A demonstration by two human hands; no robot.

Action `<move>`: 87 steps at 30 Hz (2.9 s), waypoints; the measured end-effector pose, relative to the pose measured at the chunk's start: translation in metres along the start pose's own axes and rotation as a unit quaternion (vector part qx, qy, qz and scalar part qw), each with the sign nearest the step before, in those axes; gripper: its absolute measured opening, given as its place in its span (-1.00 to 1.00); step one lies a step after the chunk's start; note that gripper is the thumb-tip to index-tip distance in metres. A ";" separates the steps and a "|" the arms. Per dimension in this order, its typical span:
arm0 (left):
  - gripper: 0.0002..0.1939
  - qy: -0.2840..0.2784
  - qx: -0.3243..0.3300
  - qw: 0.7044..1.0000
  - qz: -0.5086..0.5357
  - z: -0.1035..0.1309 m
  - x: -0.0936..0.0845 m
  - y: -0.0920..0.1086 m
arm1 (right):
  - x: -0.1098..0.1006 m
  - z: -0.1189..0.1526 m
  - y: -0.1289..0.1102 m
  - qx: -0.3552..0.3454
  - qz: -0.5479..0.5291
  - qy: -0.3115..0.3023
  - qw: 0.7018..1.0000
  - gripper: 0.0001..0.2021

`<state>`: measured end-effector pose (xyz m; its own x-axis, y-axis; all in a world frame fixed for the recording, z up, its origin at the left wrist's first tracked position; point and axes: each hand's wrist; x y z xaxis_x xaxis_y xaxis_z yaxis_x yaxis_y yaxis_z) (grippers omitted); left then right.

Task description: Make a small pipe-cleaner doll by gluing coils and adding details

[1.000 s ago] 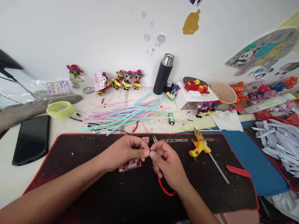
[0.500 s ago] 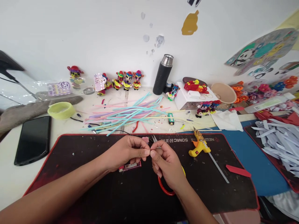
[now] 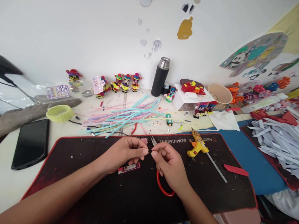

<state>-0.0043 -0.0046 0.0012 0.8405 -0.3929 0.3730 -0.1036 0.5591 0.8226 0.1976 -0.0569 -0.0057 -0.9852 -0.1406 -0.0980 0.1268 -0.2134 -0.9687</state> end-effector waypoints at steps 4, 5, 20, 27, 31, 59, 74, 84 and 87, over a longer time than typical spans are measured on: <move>-0.59 0.001 -0.005 1.000 -0.026 0.001 0.001 0.001 | 0.001 0.000 -0.002 -0.051 0.096 0.018 0.994 -0.80; -0.62 0.002 -0.004 0.999 -0.034 0.001 0.002 0.001 | 0.001 0.000 -0.002 -0.064 0.122 0.024 0.990 -0.83; -0.63 0.032 -0.034 0.988 -0.150 0.003 0.002 0.005 | -0.006 -0.003 0.008 -0.115 0.289 0.016 0.950 -0.89; -0.49 0.029 -0.013 0.985 -0.172 0.005 -0.002 0.012 | -0.018 -0.009 0.007 -0.089 0.308 0.022 0.947 -0.89; -0.52 0.106 0.086 0.969 -0.204 0.005 -0.013 0.016 | -0.033 -0.017 0.007 -0.071 0.351 0.039 0.933 -0.87; -0.80 0.219 0.264 0.882 -0.323 -0.020 -0.052 -0.007 | -0.040 -0.093 0.006 -0.052 0.587 0.010 0.808 -0.87; -0.86 0.225 0.259 0.885 -0.314 -0.021 -0.051 -0.003 | -0.045 -0.089 0.010 -0.079 0.545 0.039 0.834 -0.81; -0.79 0.230 0.235 0.893 -0.308 -0.021 -0.051 -0.004 | -0.046 -0.088 0.013 -0.085 0.537 0.048 0.838 -0.78; -0.78 0.237 0.225 0.897 -0.298 -0.022 -0.052 -0.004 | -0.046 -0.087 0.013 -0.088 0.531 0.053 0.841 -0.78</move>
<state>-0.0355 0.0295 -0.0307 0.9385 -0.1094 -0.3274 0.3248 -0.0412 0.9449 0.2343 0.0308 -0.0340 -0.3324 -0.0720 -0.9404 0.9323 0.1258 -0.3391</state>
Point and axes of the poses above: each hand's wrist, its own z-axis away from the middle knuckle, its own x-axis out of the palm, y = z × x, and after that the axes turned 11 degrees about z, right-handed
